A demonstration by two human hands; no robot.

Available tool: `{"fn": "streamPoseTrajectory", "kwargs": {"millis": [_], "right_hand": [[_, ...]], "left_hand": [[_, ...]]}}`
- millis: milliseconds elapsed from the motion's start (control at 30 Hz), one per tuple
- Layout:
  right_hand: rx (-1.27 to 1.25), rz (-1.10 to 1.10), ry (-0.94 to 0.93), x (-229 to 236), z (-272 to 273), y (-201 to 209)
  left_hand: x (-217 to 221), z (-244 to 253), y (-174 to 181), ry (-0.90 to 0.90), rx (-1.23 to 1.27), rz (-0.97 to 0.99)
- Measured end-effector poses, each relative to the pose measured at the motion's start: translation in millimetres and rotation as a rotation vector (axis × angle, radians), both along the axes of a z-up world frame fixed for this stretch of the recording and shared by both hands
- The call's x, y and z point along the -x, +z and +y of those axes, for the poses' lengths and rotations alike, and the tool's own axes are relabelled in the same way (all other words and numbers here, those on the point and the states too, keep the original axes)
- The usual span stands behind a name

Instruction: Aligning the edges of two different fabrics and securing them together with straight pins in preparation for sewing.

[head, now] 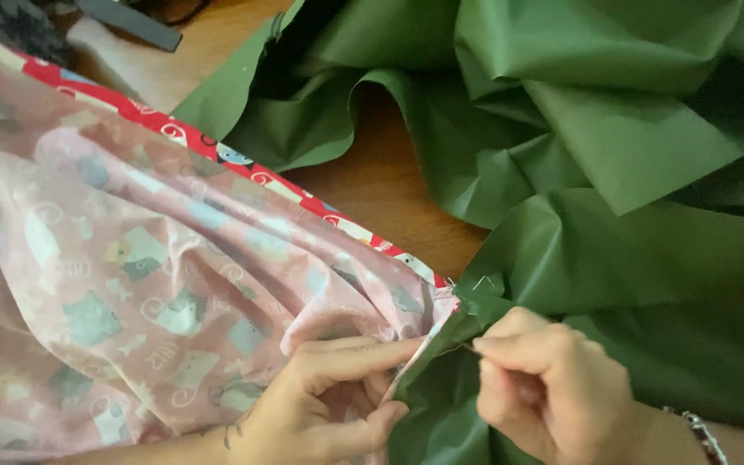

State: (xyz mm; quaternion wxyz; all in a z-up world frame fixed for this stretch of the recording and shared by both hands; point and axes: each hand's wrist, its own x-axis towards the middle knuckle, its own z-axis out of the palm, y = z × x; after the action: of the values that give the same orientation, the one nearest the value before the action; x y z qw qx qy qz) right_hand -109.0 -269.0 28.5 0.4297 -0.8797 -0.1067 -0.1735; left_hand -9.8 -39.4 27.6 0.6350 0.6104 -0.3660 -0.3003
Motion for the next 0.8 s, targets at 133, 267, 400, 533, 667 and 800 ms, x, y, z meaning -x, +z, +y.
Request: {"fn": "streamPoseTrajectory", "kwargs": {"millis": [133, 267, 400, 533, 667, 800], "right_hand": [[0.086, -0.107, -0.023, -8, 1, 19], [0.369, -0.181, -0.012, -12, 4, 24], [0.389, -0.232, 0.001, -17, 5, 25], [0.441, -0.214, 0.014, -18, 5, 27], [0.421, -0.205, 0.033, -17, 4, 21], [0.364, -0.181, 0.062, -15, 3, 15]], "left_hand": [[2, -1, 0, 0.016, -0.035, 0.034], [6, 0, -3, 0.067, -0.020, 0.128], [5, 2, -3, 0.018, 0.041, 0.208], [2, 1, -1, 0.002, 0.058, 0.103], [0, 3, -1, -0.017, -0.035, 0.016], [1, 2, -2, -0.019, -0.002, 0.053]]}}
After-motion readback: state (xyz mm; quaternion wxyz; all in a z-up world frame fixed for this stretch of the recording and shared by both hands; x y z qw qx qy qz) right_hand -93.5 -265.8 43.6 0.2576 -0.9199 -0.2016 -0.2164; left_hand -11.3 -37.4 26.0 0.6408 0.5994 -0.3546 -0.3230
